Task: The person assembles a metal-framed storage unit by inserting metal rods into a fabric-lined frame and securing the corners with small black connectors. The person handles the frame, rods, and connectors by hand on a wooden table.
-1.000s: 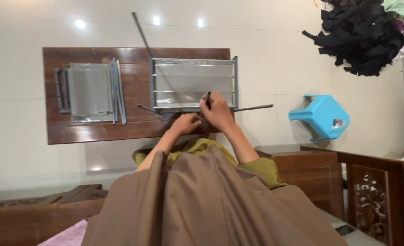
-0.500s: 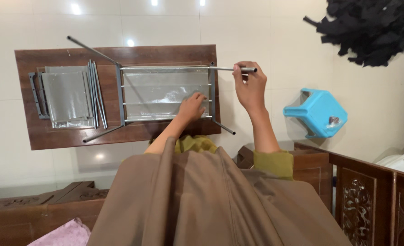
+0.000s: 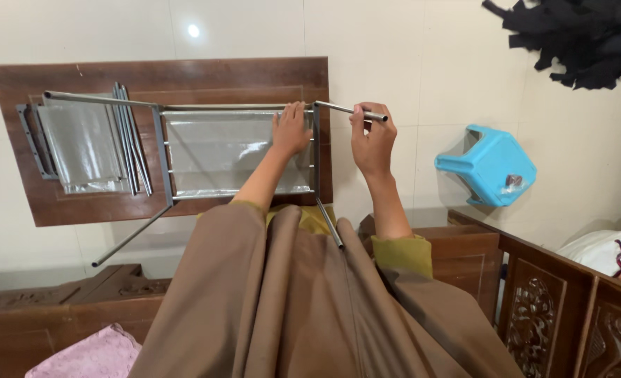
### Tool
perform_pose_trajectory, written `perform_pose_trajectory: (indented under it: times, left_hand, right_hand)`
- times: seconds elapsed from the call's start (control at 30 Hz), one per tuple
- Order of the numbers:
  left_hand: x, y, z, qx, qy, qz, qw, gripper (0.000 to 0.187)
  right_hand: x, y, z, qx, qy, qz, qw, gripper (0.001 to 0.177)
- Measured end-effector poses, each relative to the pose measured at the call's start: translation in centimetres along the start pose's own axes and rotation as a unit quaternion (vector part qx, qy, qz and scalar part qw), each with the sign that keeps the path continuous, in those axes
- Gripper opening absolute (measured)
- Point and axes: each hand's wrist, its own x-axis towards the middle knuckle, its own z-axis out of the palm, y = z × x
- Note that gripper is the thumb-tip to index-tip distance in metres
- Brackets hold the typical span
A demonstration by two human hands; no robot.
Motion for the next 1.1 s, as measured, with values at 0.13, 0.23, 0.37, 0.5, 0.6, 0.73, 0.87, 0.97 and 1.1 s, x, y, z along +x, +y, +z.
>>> perform_pose_trajectory:
  times: [0.13, 0.23, 0.37, 0.5, 0.6, 0.73, 0.87, 0.97, 1.1]
  left_hand:
    - [2.1, 0.4, 0.5, -0.008, -0.075, -0.012, 0.997, 0.094]
    - [2.5, 1.0, 0.8, -0.034, -0.049, -0.019, 0.998, 0.097]
    - [3.5, 2.2, 0.5, -0.04, -0.082, -0.079, 0.993, 0.086]
    - [4.4, 2.7, -1.0, -0.085, -0.063, -0.12, 0.987, 0.067]
    - [4.6, 2.9, -1.9, -0.104, -0.056, -0.125, 0.985, 0.058]
    - [4.0, 2.5, -2.1, -0.144, -0.032, -0.115, 0.982, 0.054]
    - [3.5, 2.3, -1.0, -0.129, 0.024, -0.079, 0.988, 0.051]
    - [2.9, 2.4, -0.1, -0.13, 0.078, -0.046, 0.987, 0.051]
    - [1.3, 2.6, 0.9, -0.088, 0.079, 0.007, 0.993, 0.066]
  right_hand:
    - [0.0, -0.2, -0.2, -0.019, -0.008, -0.021, 1.0, 0.015]
    - [-0.9, -0.6, 0.1, -0.052, -0.034, -0.023, 0.998, 0.012]
    - [-1.4, -1.3, 0.6, -0.065, -0.044, -0.061, 0.995, 0.007]
    - [0.2, -1.3, 0.9, -0.053, -0.048, -0.049, 0.996, 0.006]
    - [2.2, -1.1, 1.6, -0.054, -0.057, -0.057, 0.995, 0.006]
    - [3.7, -1.3, 3.3, -0.043, -0.086, -0.105, 0.99, 0.004]
    - [3.8, -1.5, 3.4, -0.016, -0.105, -0.059, 0.993, 0.006]
    - [3.5, -1.7, 3.2, -0.115, -0.045, -0.188, 0.974, 0.009]
    - [2.6, -1.0, 3.7, 0.326, -0.106, 0.061, 0.937, 0.022]
